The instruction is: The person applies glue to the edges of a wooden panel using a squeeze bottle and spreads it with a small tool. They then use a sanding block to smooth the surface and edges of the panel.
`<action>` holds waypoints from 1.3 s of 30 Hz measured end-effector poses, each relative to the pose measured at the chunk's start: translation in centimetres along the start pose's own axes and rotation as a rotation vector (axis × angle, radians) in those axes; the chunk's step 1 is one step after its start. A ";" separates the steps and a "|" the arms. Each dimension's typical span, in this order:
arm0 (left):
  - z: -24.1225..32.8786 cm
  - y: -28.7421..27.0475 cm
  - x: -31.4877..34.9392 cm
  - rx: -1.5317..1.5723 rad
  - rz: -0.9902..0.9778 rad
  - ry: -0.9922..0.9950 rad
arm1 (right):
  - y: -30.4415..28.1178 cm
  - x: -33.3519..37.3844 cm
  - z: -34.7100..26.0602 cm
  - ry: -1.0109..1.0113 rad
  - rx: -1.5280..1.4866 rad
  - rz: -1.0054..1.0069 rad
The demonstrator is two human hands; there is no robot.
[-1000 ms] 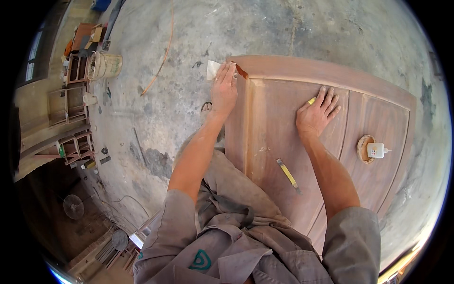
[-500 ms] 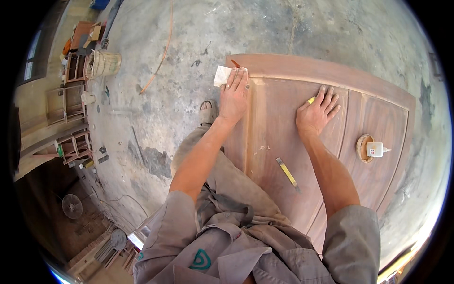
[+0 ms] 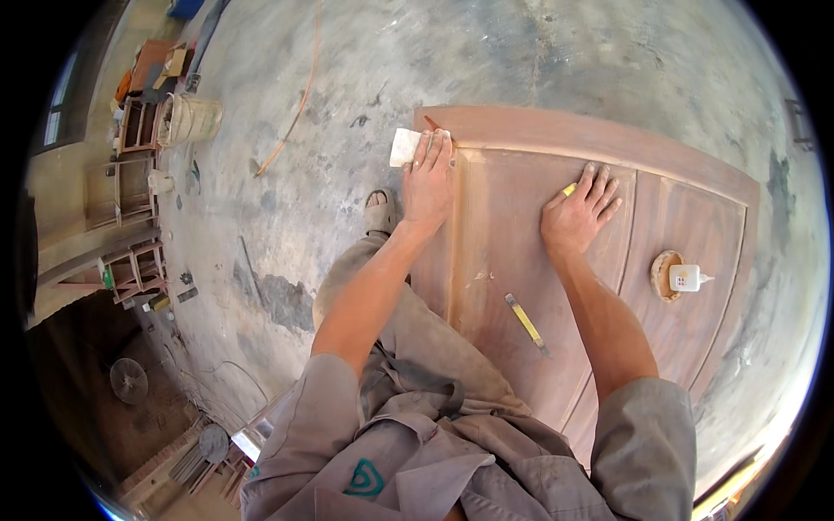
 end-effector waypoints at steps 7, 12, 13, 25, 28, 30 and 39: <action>-0.7 -0.1 -1.5 -0.039 0.075 -0.090 | -0.1 -0.1 0.0 0.011 0.011 -0.008; -1.6 0.0 -1.7 0.039 0.084 -0.026 | 0.0 0.0 -0.5 0.008 0.001 -0.029; -2.3 -0.7 -2.5 0.046 0.125 -0.049 | -0.4 0.3 -0.3 0.005 -0.007 -0.007; -1.2 -0.7 -1.1 -0.019 0.071 -0.036 | 0.0 0.1 -0.7 -0.015 -0.021 0.004; 2.6 -0.7 5.8 0.263 -0.170 0.121 | -0.1 0.1 -0.2 -0.004 -0.011 0.006; 0.4 -3.7 7.5 0.283 0.037 -0.119 | -0.2 0.3 -0.1 -0.003 0.003 0.013; -8.5 -1.1 11.1 0.138 0.183 -0.850 | -2.1 2.0 0.1 -0.214 -0.457 0.039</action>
Point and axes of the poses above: each hand's wrist, its own x-axis away from the middle knuckle, its own y-axis out of the palm, z = x × y, the point moved 10 cm from there along -x, towards the middle knuckle, and after that the axes turned 9 degrees about z, right-handed, at the moved point
